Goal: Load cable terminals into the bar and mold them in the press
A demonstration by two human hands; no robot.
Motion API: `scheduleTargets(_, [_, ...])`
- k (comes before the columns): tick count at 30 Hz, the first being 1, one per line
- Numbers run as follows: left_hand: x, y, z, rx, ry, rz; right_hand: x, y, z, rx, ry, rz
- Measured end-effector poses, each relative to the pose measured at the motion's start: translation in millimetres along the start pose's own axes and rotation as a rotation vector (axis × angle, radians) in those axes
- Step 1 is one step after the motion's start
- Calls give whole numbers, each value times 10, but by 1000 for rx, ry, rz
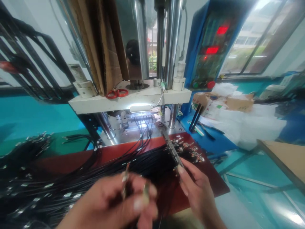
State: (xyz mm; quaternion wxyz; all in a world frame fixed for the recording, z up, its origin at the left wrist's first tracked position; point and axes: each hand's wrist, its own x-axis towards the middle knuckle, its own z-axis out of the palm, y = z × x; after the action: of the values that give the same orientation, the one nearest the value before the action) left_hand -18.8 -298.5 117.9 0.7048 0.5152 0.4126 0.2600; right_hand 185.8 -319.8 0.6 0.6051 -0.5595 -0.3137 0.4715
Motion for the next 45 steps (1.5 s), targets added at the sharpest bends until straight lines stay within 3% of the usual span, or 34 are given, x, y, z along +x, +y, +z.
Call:
scheduleTargets(2, [270,-25,-23,-77,109,13,4,2,-12,32,1,4])
scheduleTargets(6, [793,-208,-36,-175,-5,-35,-20,-58,-38,81,-12,105])
scheduleTargets(9, [926,-331,29,-117,-12,-35,-38,-109,-46,69,-57,117])
scheduleTargets(17, [962,-471,210,255,60,43,-44,-104,-37,49,-50,148])
scheduleTargets(24, [982,-485,180,295,7,14,-67,-108,-4,10,-66,141])
scheduleTargets(34, [979,-415,138,317,-18,28,-75,-106,32,-228,-94,-65])
scheduleTargets(36, [945,-369,118,315,-30,32,-74,-96,34,-214,-105,-50])
scheduleTargets(39, [866,-307,60,340,75,117,-78,-102,48,-102,-64,59])
scheduleTargets(41, [805,-286,14,265,136,158,-78,-115,53,-18,-14,131])
scheduleTargets(45, [711,-304,-50,-58,65,111,-63,-136,41,59,-1,158])
